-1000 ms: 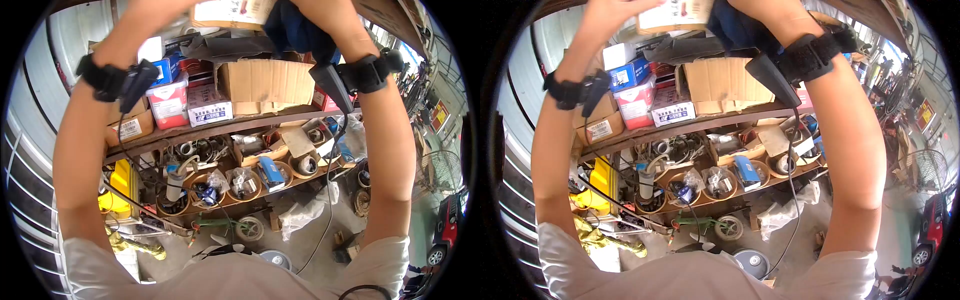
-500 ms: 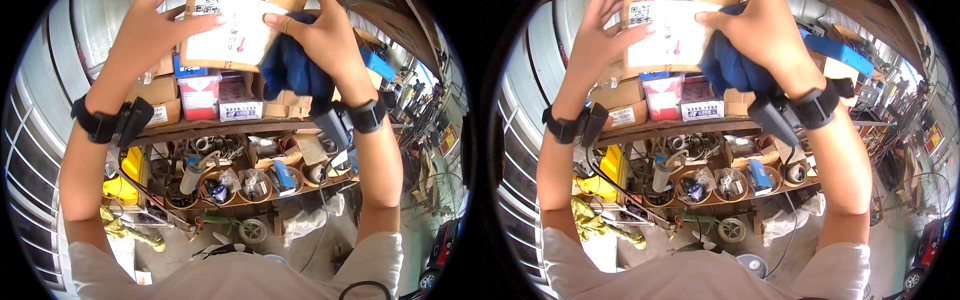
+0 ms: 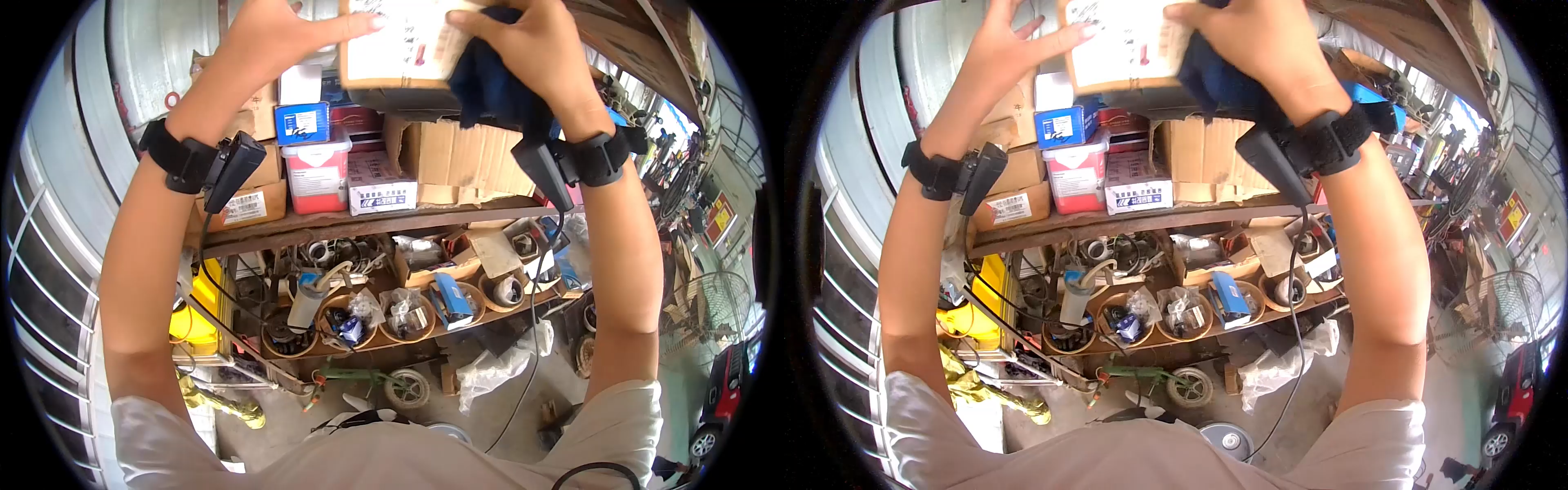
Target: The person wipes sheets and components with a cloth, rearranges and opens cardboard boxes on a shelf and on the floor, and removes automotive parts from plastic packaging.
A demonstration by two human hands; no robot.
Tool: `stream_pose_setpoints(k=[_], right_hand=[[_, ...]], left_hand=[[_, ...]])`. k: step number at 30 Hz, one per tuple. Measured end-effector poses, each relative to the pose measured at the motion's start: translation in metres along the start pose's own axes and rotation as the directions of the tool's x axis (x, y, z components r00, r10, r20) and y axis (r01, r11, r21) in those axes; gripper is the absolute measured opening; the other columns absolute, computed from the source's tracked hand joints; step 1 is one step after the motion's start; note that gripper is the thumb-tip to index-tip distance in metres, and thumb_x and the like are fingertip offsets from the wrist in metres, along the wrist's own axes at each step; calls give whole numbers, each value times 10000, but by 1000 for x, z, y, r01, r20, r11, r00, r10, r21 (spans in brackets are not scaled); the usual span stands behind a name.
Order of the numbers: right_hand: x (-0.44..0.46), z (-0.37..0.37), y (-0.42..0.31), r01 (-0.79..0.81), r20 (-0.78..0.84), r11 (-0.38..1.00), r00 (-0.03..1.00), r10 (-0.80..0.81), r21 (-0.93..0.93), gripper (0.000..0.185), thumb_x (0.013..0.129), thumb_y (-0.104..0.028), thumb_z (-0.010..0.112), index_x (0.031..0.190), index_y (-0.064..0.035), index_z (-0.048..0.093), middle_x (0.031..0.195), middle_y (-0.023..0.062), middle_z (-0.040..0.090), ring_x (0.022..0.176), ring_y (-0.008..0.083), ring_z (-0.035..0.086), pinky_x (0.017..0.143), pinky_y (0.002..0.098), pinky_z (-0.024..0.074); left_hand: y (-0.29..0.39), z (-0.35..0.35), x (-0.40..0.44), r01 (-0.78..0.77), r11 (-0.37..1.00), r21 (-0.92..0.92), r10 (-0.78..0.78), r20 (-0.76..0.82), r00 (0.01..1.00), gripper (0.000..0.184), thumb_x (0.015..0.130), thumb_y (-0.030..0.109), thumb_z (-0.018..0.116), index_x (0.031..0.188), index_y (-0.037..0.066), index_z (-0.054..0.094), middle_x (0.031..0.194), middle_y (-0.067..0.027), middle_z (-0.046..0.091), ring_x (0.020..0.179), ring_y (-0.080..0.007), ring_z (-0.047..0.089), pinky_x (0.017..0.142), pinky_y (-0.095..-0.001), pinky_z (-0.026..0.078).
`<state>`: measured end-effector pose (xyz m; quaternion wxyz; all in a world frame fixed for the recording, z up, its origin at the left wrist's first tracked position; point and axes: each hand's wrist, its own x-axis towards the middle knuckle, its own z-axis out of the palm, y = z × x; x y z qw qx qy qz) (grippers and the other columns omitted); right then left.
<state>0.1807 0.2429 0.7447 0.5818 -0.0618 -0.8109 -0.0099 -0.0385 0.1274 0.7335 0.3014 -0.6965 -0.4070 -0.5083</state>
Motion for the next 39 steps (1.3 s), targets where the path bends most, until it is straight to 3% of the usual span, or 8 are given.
stream_pose_setpoints(k=[3, 7, 9, 25, 27, 30, 35, 39], right_hand=[[-9, 5, -13, 38, 97, 991, 994, -51, 129, 397, 735, -70, 759, 1052, -12, 527, 902, 181, 658, 859, 287, 649, 749, 359, 500], [-24, 3, -29, -176, 219, 978, 964, 150, 108, 393, 737, -67, 750, 1055, -15, 527, 876, 186, 657, 856, 294, 660, 741, 361, 501], [-49, 9, -18, 16, 166, 1000, 986, -18, 8, 516, 750, -204, 803, 1159, -48, 530, 999, 206, 680, 902, 254, 693, 740, 325, 533], [-151, 33, -10, -76, 203, 985, 978, 43, 154, 434, 809, -304, 739, 1113, -24, 606, 817, 197, 668, 730, 343, 674, 623, 394, 539], [-116, 12, -13, -213, 321, 974, 920, 225, -73, 432, 798, -344, 739, 1044, -2, 644, 824, 214, 674, 768, 348, 682, 668, 405, 548], [-71, 12, 19, 25, 303, 911, 946, 111, -412, 509, 749, -472, 723, 962, -11, 693, 829, 214, 680, 781, 338, 688, 706, 413, 554], [-17, 68, 27, 342, 757, 802, 624, 197, -490, 678, 694, -634, 683, 931, 1, 705, 862, 176, 697, 842, 332, 683, 776, 393, 541], [-22, 116, 27, 428, 814, 735, 503, 290, -526, 451, 746, -389, 655, 950, 10, 703, 917, 196, 692, 885, 341, 676, 769, 416, 542]], left_hand=[[19, -1, -4, -228, 945, 236, 195, 153, 969, 897, 668, 168, 823, 1422, 111, 341, 1420, -150, 382, 1327, -308, 359, 1081, -389, 335], [39, -25, 13, -92, 973, 211, -46, 568, 821, 717, 721, 178, 787, 1347, 136, 440, 1350, -115, 449, 1237, -284, 450, 1048, -366, 355], [48, 6, -26, -122, 930, 348, 52, 205, 977, 502, 735, 86, 775, 1207, 113, 605, 1130, -112, 648, 1069, -232, 610, 921, -317, 471], [75, 51, -167, 179, 965, 193, -197, 75, 978, 411, 748, 117, 763, 1141, 69, 656, 1178, -118, 570, 1117, -330, 524, 960, -435, 439], [71, 56, -170, 227, 968, 110, -236, 74, 969, 411, 747, 113, 767, 1138, 59, 652, 1159, -125, 558, 1110, -336, 521, 941, -427, 447], [75, 63, -172, 190, 973, 129, -198, 54, 979, 404, 747, 109, 766, 1130, 55, 649, 1137, -129, 547, 1100, -338, 523, 927, -432, 449], [86, 67, -180, 170, 971, 166, -178, 39, 983, 411, 730, 102, 776, 1118, 54, 649, 1149, -127, 536, 1122, -345, 517, 930, -439, 449], [94, 64, -181, 202, 955, 216, -220, 61, 974, 405, 731, 104, 775, 1115, 67, 651, 1185, -119, 516, 1154, -348, 496, 937, -440, 447]])
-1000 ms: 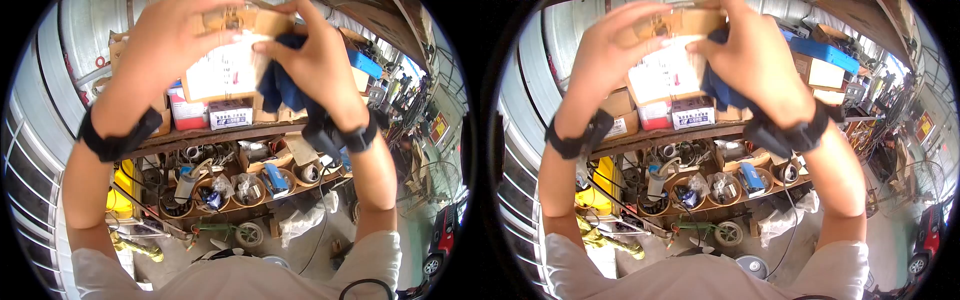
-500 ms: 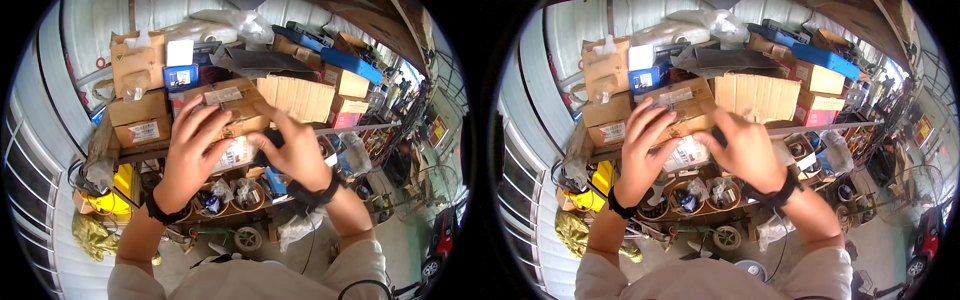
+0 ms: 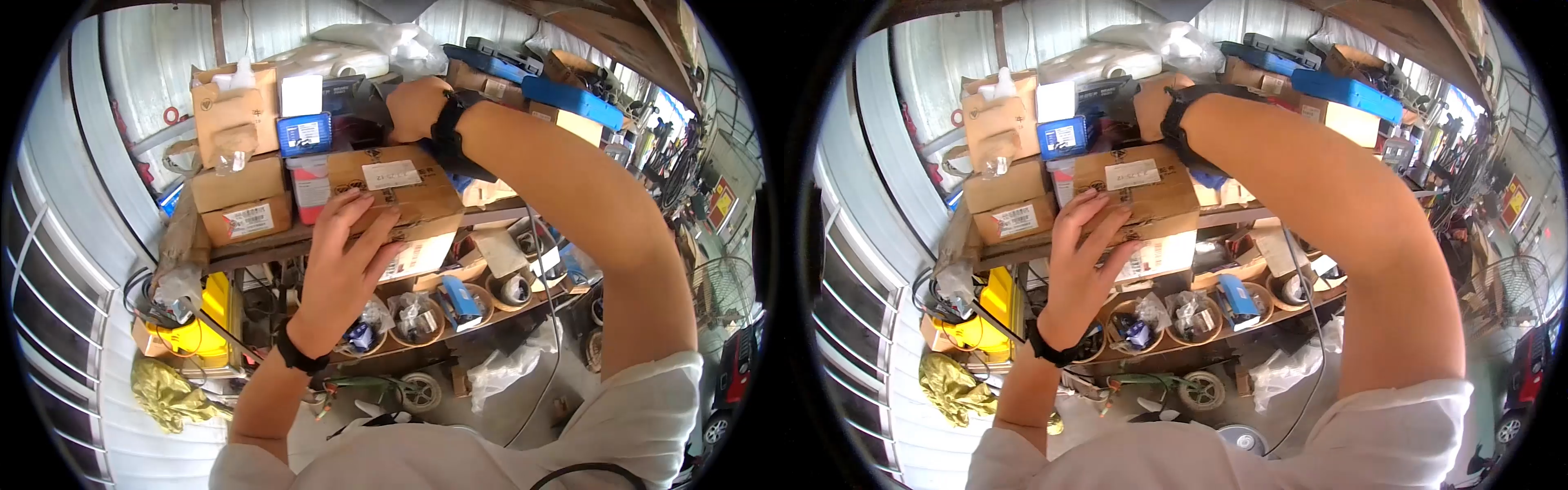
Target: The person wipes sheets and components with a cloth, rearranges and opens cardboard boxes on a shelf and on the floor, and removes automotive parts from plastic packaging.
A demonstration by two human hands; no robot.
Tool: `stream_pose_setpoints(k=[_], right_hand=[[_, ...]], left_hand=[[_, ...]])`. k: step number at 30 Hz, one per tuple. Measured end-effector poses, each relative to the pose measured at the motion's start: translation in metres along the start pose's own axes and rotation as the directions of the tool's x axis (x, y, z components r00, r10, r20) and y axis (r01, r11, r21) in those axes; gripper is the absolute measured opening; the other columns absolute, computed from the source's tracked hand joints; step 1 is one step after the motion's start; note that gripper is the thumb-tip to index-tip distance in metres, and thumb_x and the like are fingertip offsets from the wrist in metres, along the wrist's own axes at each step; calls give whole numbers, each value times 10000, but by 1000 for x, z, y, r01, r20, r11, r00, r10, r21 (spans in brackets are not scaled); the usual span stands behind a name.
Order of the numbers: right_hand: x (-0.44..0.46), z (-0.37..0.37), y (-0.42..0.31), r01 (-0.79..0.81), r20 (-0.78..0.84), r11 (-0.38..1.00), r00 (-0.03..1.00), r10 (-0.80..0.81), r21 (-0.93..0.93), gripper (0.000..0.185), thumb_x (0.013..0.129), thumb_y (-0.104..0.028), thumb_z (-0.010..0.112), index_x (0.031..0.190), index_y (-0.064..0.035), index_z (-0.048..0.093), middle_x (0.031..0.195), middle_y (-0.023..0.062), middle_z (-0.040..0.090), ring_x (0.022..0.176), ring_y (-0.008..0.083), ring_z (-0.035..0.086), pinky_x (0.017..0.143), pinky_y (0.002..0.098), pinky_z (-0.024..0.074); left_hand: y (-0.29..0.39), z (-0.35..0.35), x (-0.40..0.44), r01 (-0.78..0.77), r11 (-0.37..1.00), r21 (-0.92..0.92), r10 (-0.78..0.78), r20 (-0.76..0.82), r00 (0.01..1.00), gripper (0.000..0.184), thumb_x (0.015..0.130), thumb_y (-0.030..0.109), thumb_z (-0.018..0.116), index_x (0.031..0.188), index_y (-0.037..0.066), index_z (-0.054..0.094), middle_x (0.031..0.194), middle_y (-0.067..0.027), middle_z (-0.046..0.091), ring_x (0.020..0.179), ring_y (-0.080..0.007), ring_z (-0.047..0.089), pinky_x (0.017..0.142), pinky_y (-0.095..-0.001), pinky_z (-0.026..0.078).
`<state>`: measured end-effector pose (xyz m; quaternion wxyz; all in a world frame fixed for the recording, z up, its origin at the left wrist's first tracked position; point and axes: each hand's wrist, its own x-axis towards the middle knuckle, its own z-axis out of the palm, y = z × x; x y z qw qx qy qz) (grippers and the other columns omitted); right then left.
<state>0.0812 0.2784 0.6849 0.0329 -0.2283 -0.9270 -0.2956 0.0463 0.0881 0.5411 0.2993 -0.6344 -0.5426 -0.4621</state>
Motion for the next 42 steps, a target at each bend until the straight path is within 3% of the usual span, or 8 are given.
stream_pose_setpoints(k=[7, 14, 24, 28, 31, 34, 37, 42], right_hand=[[6, -19, 50, -135, -73, 988, 987, 141, 75, 297, 748, -138, 569, 974, 16, 685, 964, 226, 680, 941, 358, 667, 786, 436, 542], [-13, -31, 80, -124, -316, 986, 945, 83, -113, 205, 819, -159, 539, 885, -26, 680, 873, 202, 683, 815, 355, 682, 703, 430, 558], [-5, -23, 40, -59, 103, 963, 994, 33, 262, 730, 670, -575, 718, 1083, 24, 647, 1068, 218, 658, 1018, 345, 630, 895, 393, 479], [-31, -16, 80, -25, -155, 955, 985, 74, 294, 417, 731, -370, 718, 993, -50, 667, 987, 208, 652, 928, 351, 631, 825, 416, 489], [-87, 1, 84, -128, -100, 958, 982, 158, 255, 329, 776, -350, 688, 912, -51, 669, 907, 207, 657, 875, 364, 635, 768, 429, 496], [-122, 56, 92, -138, 37, 948, 990, 133, 286, 540, 775, -439, 700, 1007, 39, 600, 839, 222, 654, 812, 394, 644, 715, 445, 506], [-133, 98, 73, -330, -77, 837, 913, 401, 437, 845, 758, -525, 712, 1191, 117, 371, 855, 281, 645, 830, 404, 652, 703, 449, 519], [-120, 124, 78, -441, -138, 840, 855, 500, 316, 844, 771, -539, 685, 1238, 82, 356, 877, 251, 665, 837, 385, 666, 706, 424, 544]], left_hand=[[-4, 2, -5, -15, 1000, -26, 14, -21, 1000, 432, 706, 99, 790, 1110, 72, 640, 1206, -103, 517, 1178, -332, 494, 971, -424, 437], [-4, 4, 1, 11, 999, -47, -13, -39, 999, 434, 706, 95, 790, 1114, 77, 641, 1200, -102, 514, 1170, -327, 498, 965, -417, 439], [-3, 3, -3, -7, 999, -46, 5, -33, 999, 419, 718, 83, 780, 1114, 73, 644, 1192, -117, 509, 1160, -344, 492, 952, -431, 443], [-5, 3, -2, -6, 999, -33, 5, -30, 1000, 428, 719, 79, 779, 1124, 74, 643, 1183, -126, 513, 1146, -355, 498, 938, -436, 453], [-6, 8, -6, -30, 998, -47, 27, -59, 998, 449, 711, 72, 786, 1137, 78, 646, 1182, -132, 524, 1152, -361, 499, 951, -444, 441], [-7, 10, -4, -27, 999, -45, 24, -69, 997, 416, 728, 93, 779, 1124, 63, 655, 1188, -133, 527, 1154, -352, 505, 965, -440, 432], [-6, 9, 0, -25, 999, -30, 23, -63, 998, 370, 767, 106, 756, 1121, 53, 661, 1192, -133, 536, 1157, -343, 510, 972, -434, 430], [-5, 10, -2, 5, 998, -59, -8, -40, 999, 370, 775, 101, 751, 1132, 58, 662, 1222, -129, 533, 1180, -332, 498, 1000, -432, 415]])
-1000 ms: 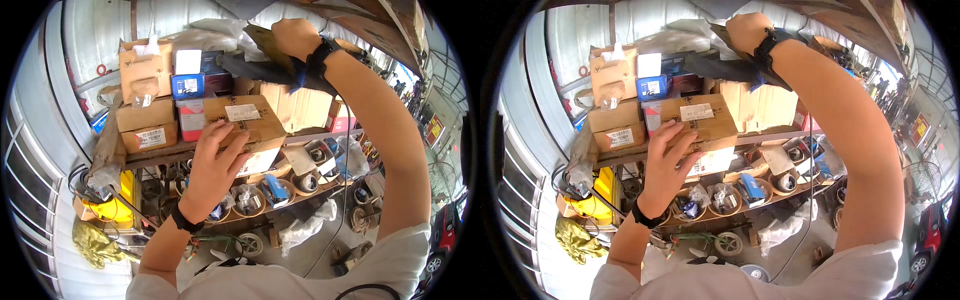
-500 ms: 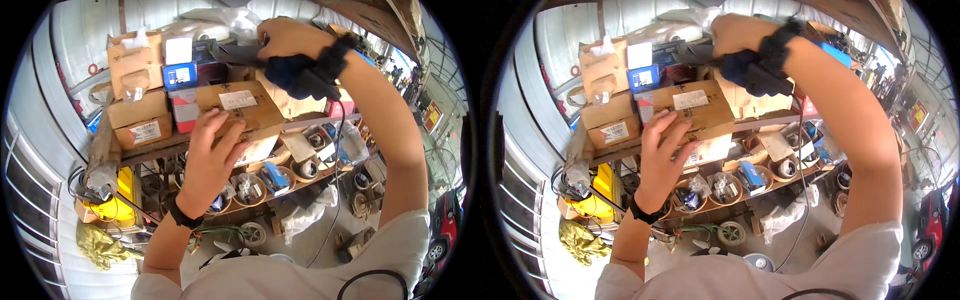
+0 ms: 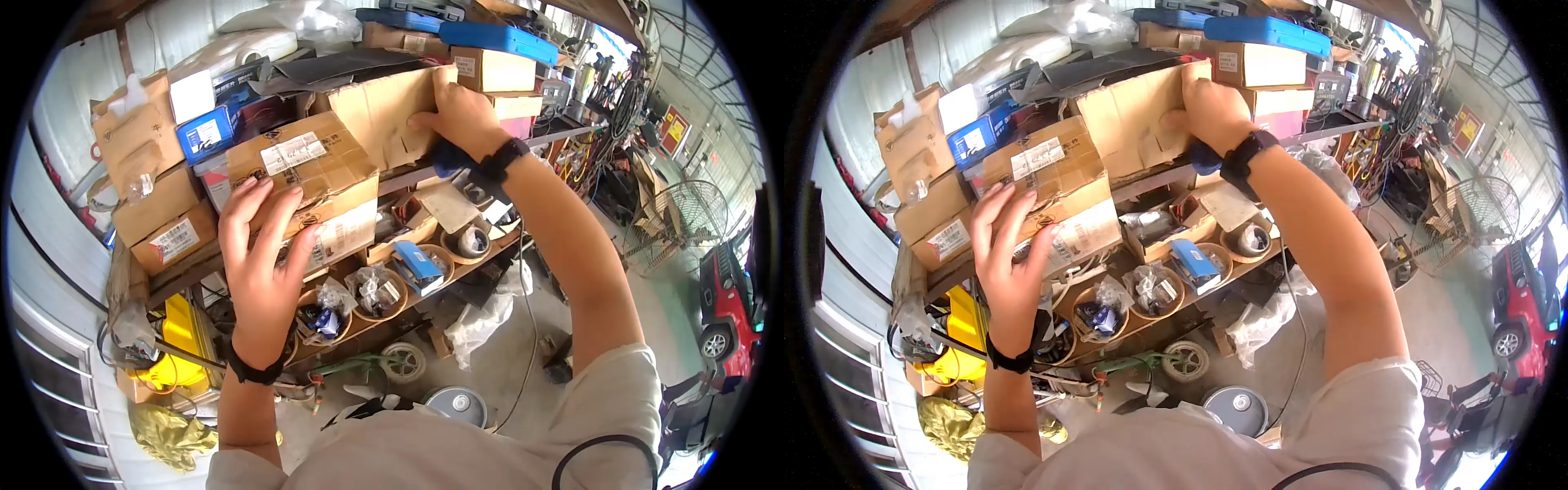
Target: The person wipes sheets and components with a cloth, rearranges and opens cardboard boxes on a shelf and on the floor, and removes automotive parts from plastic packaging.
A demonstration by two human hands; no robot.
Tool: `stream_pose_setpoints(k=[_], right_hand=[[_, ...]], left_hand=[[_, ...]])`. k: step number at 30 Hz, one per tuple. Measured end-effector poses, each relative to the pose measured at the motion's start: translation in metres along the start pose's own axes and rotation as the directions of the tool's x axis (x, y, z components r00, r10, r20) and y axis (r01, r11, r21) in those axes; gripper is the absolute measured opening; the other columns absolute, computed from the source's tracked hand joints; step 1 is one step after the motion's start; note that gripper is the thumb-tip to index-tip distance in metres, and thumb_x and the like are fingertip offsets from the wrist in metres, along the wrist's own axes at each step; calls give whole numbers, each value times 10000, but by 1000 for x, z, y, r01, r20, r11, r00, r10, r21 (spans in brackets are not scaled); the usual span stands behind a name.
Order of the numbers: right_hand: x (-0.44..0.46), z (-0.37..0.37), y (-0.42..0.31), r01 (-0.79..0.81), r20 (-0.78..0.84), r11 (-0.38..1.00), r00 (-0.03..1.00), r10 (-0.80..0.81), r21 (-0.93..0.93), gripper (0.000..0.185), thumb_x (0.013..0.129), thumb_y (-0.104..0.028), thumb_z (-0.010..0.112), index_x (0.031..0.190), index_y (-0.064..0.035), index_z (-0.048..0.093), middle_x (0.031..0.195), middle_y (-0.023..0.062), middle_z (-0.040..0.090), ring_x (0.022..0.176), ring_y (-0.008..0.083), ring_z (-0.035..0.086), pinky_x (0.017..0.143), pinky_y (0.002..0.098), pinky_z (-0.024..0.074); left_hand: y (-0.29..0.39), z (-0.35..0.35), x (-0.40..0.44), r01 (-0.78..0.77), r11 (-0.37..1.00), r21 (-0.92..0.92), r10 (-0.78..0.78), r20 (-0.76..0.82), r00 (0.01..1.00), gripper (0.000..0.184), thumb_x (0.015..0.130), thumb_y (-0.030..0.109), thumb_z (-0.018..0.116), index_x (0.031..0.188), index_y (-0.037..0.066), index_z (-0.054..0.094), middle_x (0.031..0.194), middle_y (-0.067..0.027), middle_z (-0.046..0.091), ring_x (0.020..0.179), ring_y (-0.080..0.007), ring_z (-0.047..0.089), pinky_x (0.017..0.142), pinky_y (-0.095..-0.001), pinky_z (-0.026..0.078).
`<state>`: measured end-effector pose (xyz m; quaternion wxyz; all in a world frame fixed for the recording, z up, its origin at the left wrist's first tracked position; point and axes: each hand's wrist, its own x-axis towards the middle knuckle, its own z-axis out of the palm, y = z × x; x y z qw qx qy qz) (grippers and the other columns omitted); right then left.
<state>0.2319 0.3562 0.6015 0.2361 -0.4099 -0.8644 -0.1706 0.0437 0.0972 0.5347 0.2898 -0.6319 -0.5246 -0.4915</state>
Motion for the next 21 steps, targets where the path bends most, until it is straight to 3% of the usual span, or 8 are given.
stream_pose_setpoints(k=[6, 8, 10, 11, 14, 15, 19, 21], right_hand=[[19, 4, 13, -47, -14, 998, 999, 48, 48, 917, 709, -539, 741, 1259, 89, 361, 932, 231, 668, 892, 366, 663, 746, 421, 542], [18, 1, 5, -105, -47, 984, 994, 99, -145, 963, 670, -485, 789, 1335, 44, 336, 1111, 192, 612, 905, 362, 658, 739, 402, 558], [14, -9, -3, 65, -171, 973, 980, -104, -220, 954, 676, -478, 785, 1368, -11, 324, 1169, 184, 581, 904, 370, 655, 722, 401, 561], [17, -13, -3, 119, -161, 971, 975, -155, -209, 850, 688, -490, 773, 1312, -22, 435, 1112, 199, 617, 918, 376, 649, 763, 420, 546], [43, -3, 31, 305, -85, 952, 950, -301, 37, 757, 701, -528, 750, 1192, 14, 558, 1024, 234, 647, 931, 377, 643, 813, 435, 522], [42, -7, 30, 305, -127, 950, 947, -296, 60, 710, 714, -585, 713, 1064, 27, 632, 949, 257, 657, 949, 377, 635, 849, 440, 499], [27, -19, 14, 115, 33, 993, 993, -115, 8, 731, 723, -658, 657, 1001, 18, 636, 918, 233, 664, 859, 377, 655, 760, 443, 524], [8, -3, 16, 41, -76, 999, 996, -42, -24, 724, 753, -643, 641, 1037, 22, 611, 886, 206, 673, 821, 358, 668, 719, 421, 542]], left_hand=[[2, -4, -2, 0, 999, 40, 0, 11, 1000, 384, 768, 106, 754, 1138, 72, 662, 1204, -122, 531, 1173, -331, 499, 982, -428, 421], [2, -5, -3, 0, 1000, 13, 0, 13, 1000, 394, 764, 108, 753, 1145, 72, 657, 1199, -122, 527, 1169, -332, 501, 978, -430, 424], [0, -3, -4, -20, 1000, 14, 20, -4, 1000, 400, 761, 101, 754, 1147, 73, 656, 1203, -124, 526, 1169, -337, 499, 981, -438, 423], [1, -2, -4, -16, 1000, 12, 16, -8, 1000, 407, 754, 93, 759, 1148, 76, 656, 1207, -129, 525, 1170, -341, 497, 984, -443, 422], [1, -4, -1, 0, 1000, 17, 0, 2, 1000, 405, 756, 94, 759, 1147, 78, 656, 1207, -132, 525, 1170, -343, 497, 986, -442, 422], [1, -3, -1, 0, 1000, 25, 0, 2, 1000, 413, 759, 132, 766, 1153, 80, 654, 1215, -135, 518, 1179, -345, 490, 990, -443, 417], [8, -9, 2, 32, 996, 83, -38, 78, 996, 457, 742, 188, 786, 1164, 82, 647, 1244, -134, 491, 1210, -348, 463, 1006, -448, 403], [7, -9, 0, 29, 996, 87, -38, 96, 995, 476, 733, 166, 792, 1171, 66, 635, 1260, -136, 491, 1226, -343, 461, 1020, -445, 398]])
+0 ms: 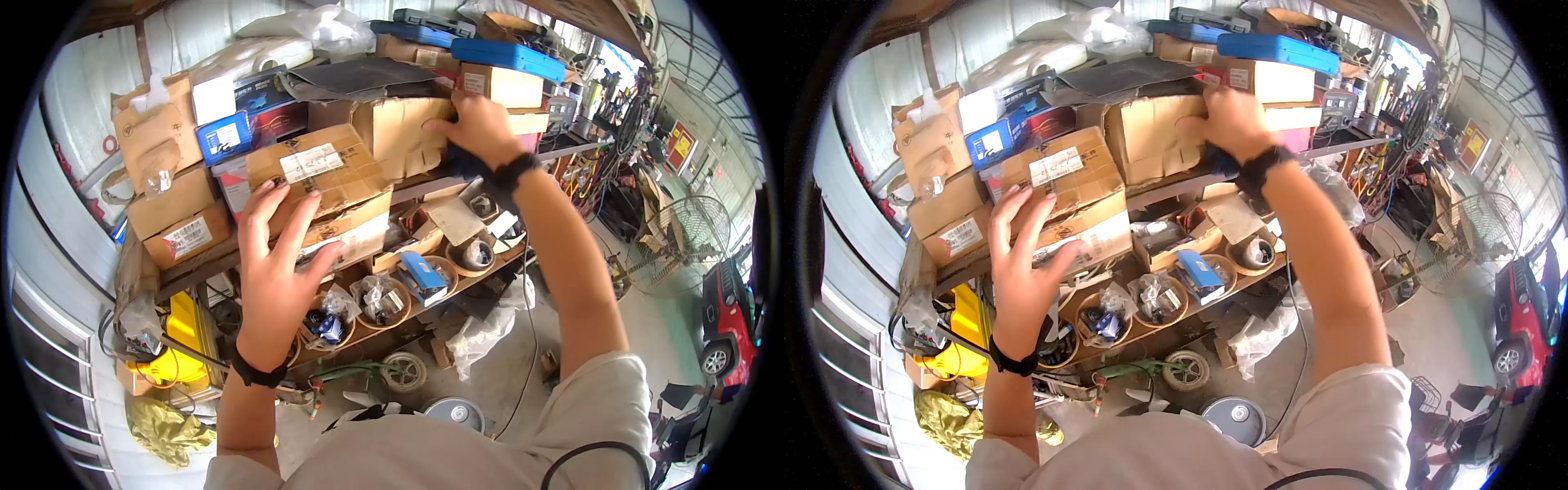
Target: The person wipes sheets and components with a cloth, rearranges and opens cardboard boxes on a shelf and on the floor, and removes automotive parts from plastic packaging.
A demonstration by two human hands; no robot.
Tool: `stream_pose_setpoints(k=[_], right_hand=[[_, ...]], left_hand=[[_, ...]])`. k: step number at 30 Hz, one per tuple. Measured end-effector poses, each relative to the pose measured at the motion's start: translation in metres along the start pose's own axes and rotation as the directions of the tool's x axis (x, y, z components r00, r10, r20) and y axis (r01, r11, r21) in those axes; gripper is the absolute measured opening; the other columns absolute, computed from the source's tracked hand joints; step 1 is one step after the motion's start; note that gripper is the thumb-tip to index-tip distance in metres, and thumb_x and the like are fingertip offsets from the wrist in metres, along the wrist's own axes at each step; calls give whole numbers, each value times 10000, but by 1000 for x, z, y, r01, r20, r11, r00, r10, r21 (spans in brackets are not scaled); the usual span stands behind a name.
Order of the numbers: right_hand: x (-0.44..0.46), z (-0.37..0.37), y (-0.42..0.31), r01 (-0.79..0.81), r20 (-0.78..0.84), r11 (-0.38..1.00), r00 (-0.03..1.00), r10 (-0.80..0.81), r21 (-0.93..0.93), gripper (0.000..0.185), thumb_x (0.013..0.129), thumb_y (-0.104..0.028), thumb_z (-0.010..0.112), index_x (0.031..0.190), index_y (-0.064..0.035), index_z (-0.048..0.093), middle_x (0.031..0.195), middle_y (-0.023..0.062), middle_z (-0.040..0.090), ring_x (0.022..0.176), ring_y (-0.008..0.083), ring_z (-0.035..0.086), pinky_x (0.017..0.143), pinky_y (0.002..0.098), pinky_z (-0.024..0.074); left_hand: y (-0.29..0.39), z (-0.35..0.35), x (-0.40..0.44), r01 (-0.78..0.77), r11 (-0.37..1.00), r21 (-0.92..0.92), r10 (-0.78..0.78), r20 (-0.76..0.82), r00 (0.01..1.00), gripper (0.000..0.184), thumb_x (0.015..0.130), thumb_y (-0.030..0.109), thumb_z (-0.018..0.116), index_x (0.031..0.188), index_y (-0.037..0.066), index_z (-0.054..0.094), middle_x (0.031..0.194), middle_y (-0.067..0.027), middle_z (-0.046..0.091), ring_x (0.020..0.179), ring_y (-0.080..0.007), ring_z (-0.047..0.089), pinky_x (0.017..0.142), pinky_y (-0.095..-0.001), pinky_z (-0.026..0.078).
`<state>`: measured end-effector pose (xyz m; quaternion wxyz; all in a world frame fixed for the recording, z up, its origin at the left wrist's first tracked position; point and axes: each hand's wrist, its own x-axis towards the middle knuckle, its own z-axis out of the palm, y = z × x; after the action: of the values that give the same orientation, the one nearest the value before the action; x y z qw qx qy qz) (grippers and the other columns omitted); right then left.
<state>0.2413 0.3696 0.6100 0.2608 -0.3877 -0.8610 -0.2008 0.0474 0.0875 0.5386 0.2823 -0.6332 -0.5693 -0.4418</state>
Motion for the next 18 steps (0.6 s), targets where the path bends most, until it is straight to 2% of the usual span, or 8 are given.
stream_pose_setpoints(k=[1, 2, 3, 5, 8, 11, 13, 18], right_hand=[[-15, 0, -6, -59, -49, 998, 997, 58, -4, 722, 765, -632, 638, 1054, 28, 600, 896, 203, 674, 824, 351, 671, 715, 413, 547], [-29, -3, -10, -68, -94, 997, 993, 71, 30, 682, 779, -618, 635, 979, 33, 609, 843, 179, 669, 775, 330, 687, 655, 402, 559], [-40, 3, -16, -124, -183, 992, 976, 115, -38, 670, 785, -606, 639, 999, 27, 590, 870, 175, 672, 784, 319, 690, 667, 399, 563], [-44, 0, -19, -159, -102, 986, 983, 155, -39, 654, 797, -594, 634, 1010, 22, 577, 910, 177, 671, 788, 326, 688, 681, 396, 564], [-19, -17, -19, -52, 21, 999, 998, 52, 7, 617, 805, -570, 626, 1011, 9, 588, 958, 175, 667, 831, 323, 682, 725, 396, 554], [23, 4, -11, 109, -78, 989, 990, -117, -104, 595, 803, -576, 610, 1038, -29, 597, 1043, 175, 647, 955, 303, 650, 785, 400, 533], [32, 1, -1, 160, -23, 986, 987, -161, -47, 607, 795, -581, 613, 1070, -40, 598, 1088, 162, 636, 983, 310, 637, 796, 415, 527], [36, 14, 18, 61, -45, 998, 997, -61, -18, 667, 746, -592, 659, 1131, -51, 596, 1097, 146, 650, 982, 323, 640, 811, 419, 521]], left_hand=[[0, 0, -1, 2, 1000, 2, -2, 3, 1000, 486, 728, 154, 795, 1174, 58, 629, 1268, -136, 491, 1235, -340, 459, 1027, -443, 395], [0, 0, -1, -13, 1000, 22, 13, -2, 1000, 501, 722, 140, 794, 1186, 57, 623, 1267, -139, 492, 1229, -342, 465, 1022, -443, 397], [-1, 1, 1, -17, 1000, 16, 18, -18, 1000, 502, 721, 135, 793, 1187, 57, 623, 1266, -138, 493, 1228, -342, 466, 1021, -441, 398], [0, 3, 0, -12, 1000, 3, 12, -39, 999, 504, 719, 125, 792, 1189, 57, 622, 1265, -138, 495, 1224, -341, 470, 1017, -438, 401], [4, 3, 1, 34, 998, -46, -35, -19, 999, 495, 713, 100, 791, 1178, 57, 628, 1265, -139, 498, 1223, -337, 473, 1014, -429, 402], [0, 3, 2, 17, 1000, -24, -17, -32, 999, 503, 711, 126, 805, 1177, 58, 628, 1269, -136, 498, 1226, -331, 472, 1018, -425, 399], [0, 3, 0, 7, 1000, -8, -7, -33, 999, 511, 711, 147, 813, 1179, 59, 628, 1269, -133, 498, 1227, -330, 470, 1023, -426, 396], [-1, 5, -6, -37, 999, 10, 37, -58, 998, 506, 690, 122, 824, 1158, 63, 640, 1251, -124, 505, 1206, -325, 491, 987, -419, 441]])
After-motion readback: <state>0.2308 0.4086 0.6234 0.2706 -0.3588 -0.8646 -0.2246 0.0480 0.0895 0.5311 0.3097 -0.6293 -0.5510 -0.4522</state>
